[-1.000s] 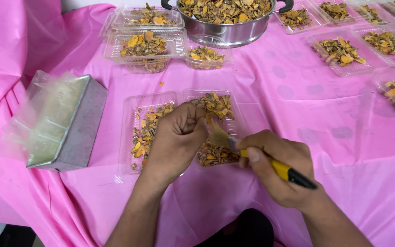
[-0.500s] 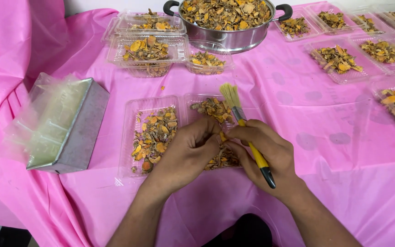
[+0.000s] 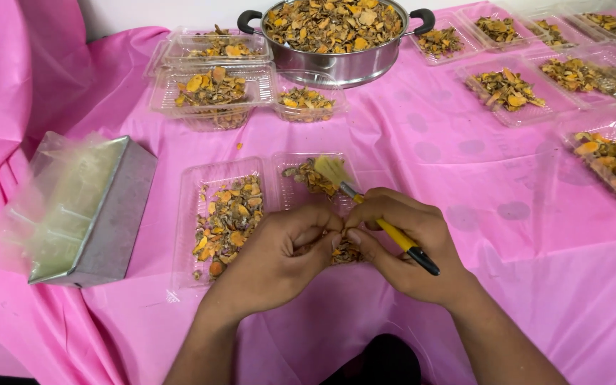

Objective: Sorting and cleaning dried tea leaves or flowers in plastic containers using a brush and hands to remove debris.

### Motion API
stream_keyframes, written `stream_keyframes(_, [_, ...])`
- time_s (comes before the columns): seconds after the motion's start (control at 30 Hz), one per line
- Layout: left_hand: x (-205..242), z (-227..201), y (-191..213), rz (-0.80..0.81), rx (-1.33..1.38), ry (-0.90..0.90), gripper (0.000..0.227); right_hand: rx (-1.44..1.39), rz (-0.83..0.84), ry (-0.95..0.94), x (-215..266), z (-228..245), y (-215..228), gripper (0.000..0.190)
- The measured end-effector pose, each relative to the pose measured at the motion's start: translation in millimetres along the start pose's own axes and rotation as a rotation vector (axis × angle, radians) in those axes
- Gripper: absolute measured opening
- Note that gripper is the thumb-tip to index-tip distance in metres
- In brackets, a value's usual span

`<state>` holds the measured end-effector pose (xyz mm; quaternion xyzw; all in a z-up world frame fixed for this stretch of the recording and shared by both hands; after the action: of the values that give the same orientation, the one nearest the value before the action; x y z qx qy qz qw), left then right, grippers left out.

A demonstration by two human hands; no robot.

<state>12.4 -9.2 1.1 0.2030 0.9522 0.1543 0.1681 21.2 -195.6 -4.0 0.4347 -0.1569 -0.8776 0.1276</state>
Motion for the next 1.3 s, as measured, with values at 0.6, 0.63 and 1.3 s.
stream_keyframes(0.6, [0, 16, 2, 0.001, 0.064, -0.010, 0.013, -0.036, -0.090, 0.107, 5, 3, -1, 0.015])
stream_keyframes(0.63, [1, 18, 0, -0.001, 0.066, -0.008, 0.013, -0.038, -0.088, 0.106, 5, 6, -2, 0.015])
stream_keyframes(1.3, [-9, 23, 9, -0.416, 0.162, -0.015, 0.025, -0.106, 0.025, -0.057, 23, 22, 6, 0.026])
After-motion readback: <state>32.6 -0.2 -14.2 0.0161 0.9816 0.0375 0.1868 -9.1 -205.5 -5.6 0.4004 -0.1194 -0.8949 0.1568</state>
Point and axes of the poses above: each hand's wrist, its own x-axis away from the middle knuckle, its own y-axis out of the back of the hand, z = x × y, the point moved 2 cm from there along -x, towards the middle knuckle
